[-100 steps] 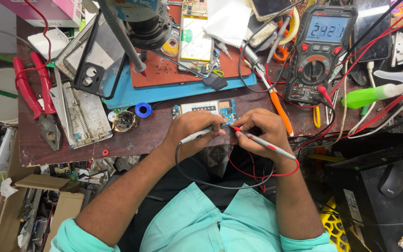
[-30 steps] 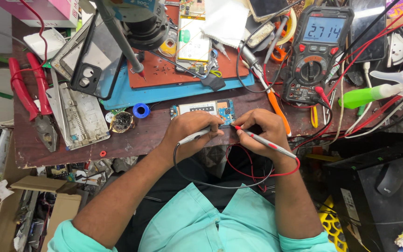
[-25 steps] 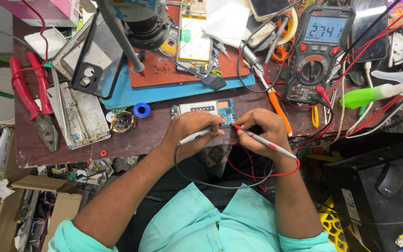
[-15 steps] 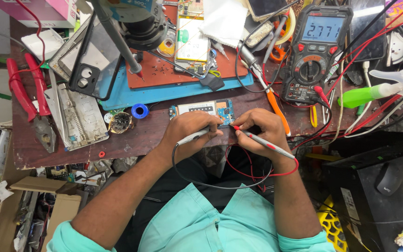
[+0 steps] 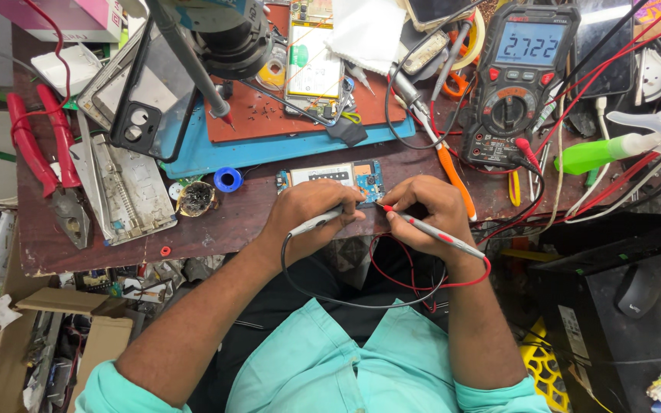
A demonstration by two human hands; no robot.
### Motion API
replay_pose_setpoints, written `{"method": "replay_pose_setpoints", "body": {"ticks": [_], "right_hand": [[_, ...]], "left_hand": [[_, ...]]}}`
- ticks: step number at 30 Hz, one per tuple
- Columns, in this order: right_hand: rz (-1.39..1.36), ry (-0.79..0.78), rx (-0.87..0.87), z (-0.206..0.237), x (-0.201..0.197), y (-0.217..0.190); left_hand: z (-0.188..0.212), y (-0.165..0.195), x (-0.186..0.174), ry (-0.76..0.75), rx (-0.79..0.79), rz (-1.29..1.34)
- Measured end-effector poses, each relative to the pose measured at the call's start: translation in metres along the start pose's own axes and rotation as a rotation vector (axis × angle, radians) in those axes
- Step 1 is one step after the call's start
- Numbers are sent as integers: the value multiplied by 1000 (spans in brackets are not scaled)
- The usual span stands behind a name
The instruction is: The person uses a multimeter to test points on a small circuit board. They move the probes across different components while observing the multimeter display, then set the probes down and pick up the board to inspect it.
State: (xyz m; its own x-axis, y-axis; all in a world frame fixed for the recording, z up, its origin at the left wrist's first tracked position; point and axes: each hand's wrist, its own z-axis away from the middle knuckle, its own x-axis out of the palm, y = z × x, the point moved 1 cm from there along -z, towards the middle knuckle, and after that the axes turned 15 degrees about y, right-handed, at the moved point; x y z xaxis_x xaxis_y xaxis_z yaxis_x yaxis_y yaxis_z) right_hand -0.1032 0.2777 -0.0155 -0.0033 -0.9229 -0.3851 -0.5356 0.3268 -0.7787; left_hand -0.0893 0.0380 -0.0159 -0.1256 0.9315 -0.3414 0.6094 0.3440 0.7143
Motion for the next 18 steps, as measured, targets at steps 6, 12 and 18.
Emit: {"method": "replay_pose_setpoints", "body": {"ticks": [6, 12, 18], "right_hand": [[20, 7, -43, -2, 1, -3], [11, 11, -48, -3, 0, -5], [24, 5, -69, -4, -1, -6]], "left_hand": [[-1, 1, 0, 1, -15, 11], [-2, 3, 0, -8, -15, 21], [-2, 2, 0, -5, 2, 27]]}}
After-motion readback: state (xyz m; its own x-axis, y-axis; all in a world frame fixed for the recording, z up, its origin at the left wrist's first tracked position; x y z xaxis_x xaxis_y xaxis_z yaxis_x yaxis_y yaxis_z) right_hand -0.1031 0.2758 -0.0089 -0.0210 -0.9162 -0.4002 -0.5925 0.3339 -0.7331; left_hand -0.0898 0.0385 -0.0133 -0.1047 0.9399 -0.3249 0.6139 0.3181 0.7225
